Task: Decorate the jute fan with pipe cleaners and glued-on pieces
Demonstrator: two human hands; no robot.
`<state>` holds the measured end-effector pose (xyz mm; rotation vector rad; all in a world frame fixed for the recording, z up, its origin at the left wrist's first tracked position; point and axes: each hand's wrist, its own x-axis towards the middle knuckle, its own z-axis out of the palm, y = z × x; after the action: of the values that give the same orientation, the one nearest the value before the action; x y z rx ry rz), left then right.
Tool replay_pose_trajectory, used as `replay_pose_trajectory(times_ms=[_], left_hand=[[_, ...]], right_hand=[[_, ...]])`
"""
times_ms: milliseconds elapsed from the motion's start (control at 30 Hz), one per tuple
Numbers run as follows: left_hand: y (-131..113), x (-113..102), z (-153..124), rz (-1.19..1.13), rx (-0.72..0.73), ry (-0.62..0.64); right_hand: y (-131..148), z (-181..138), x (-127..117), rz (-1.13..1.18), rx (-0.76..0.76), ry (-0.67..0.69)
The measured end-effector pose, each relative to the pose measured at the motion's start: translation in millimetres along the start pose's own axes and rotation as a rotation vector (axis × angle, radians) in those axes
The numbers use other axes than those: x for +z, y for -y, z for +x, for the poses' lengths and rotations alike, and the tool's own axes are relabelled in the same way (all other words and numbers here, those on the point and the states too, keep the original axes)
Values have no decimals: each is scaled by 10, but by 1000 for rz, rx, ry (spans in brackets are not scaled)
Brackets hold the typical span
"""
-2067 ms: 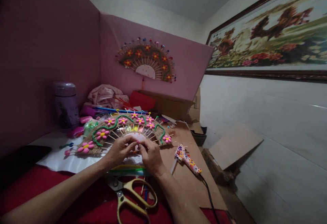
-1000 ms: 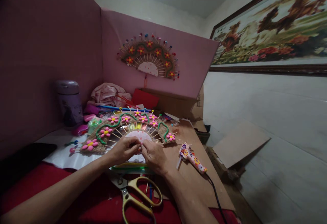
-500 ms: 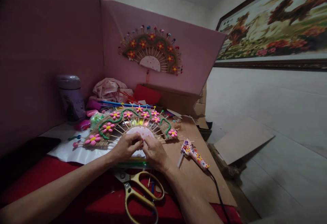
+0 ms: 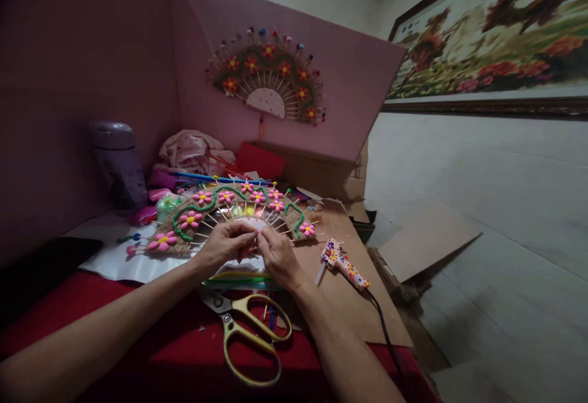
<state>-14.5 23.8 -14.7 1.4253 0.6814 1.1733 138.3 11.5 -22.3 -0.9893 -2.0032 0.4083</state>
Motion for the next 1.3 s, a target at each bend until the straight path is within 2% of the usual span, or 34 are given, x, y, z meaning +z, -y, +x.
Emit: replay_pose_trajectory(times_ms=[133, 300, 433, 567, 700, 967, 1200, 1300], left_hand=[[-26, 8, -4, 12, -5, 23], [-12, 36, -9, 127, 46, -61], [67, 63, -20, 178, 131, -145], [131, 77, -19, 218, 171, -170], [90, 97, -24, 180, 157, -185], [-27, 69, -5, -229, -107, -80], [17, 46, -1, -369, -128, 28], [-12, 44, -15, -390, -138, 83]], right_hand=[[-8, -3, 1, -57, -31, 4], [-11, 4, 10, -82, -70, 10], [-3, -1, 56, -71, -68, -63], [11, -14, 104, -49, -49, -111], [9, -5, 82, 9, -11, -79], [68, 48, -12, 547, 178, 0], [81, 40, 12, 718, 240, 39], [59, 35, 11, 721, 252, 55]])
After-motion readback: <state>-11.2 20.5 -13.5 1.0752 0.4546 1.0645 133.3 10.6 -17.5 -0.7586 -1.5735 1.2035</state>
